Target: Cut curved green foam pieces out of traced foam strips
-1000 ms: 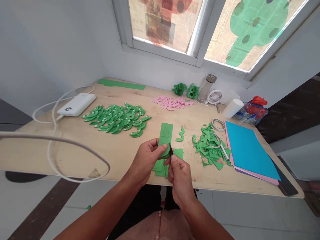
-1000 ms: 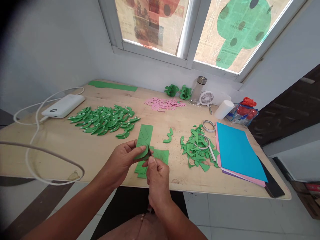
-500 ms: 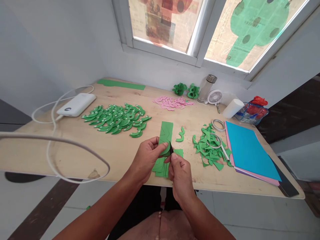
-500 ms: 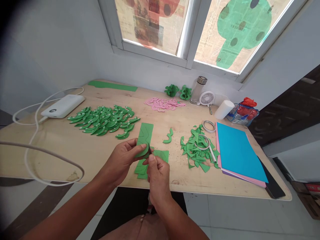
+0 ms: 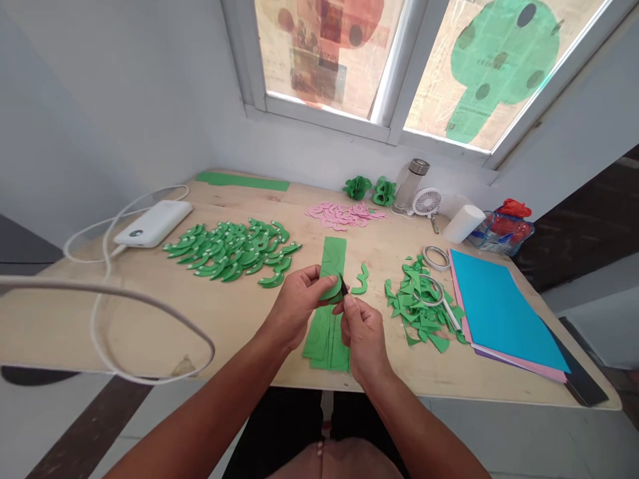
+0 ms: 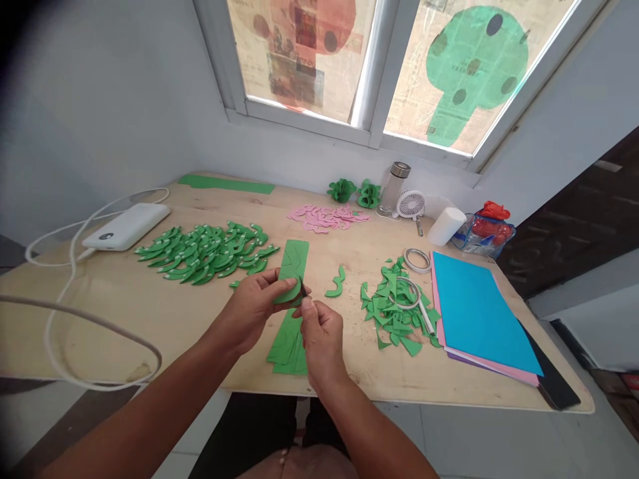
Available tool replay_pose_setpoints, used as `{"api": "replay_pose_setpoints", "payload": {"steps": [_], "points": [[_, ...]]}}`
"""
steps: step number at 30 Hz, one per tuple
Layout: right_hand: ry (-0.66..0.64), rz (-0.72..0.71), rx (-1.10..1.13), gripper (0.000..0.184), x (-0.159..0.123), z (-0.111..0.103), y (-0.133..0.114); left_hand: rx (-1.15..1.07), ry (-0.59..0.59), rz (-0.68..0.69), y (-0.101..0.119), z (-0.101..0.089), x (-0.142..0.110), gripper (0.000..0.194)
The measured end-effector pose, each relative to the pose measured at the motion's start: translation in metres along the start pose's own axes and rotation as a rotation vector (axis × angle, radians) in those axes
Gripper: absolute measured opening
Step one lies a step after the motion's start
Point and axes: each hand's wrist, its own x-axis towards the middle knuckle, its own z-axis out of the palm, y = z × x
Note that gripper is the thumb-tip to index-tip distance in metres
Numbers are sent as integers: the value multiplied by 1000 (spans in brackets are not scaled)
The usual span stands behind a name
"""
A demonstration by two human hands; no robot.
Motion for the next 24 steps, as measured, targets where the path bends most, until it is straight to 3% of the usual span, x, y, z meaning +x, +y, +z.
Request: {"api": "replay_pose_setpoints", "payload": {"steps": [7,13,24], "points": [[-15,-108,-119,45,44,-1,0,-51,-12,67,-4,-3,41,18],[3,-109,-87,44,67,-3,12,-70,-46,94,-14,-7,71,21],[-11,-98,-155,47,71,-9,23,-141,-27,141,-29,-11,78,19]]}}
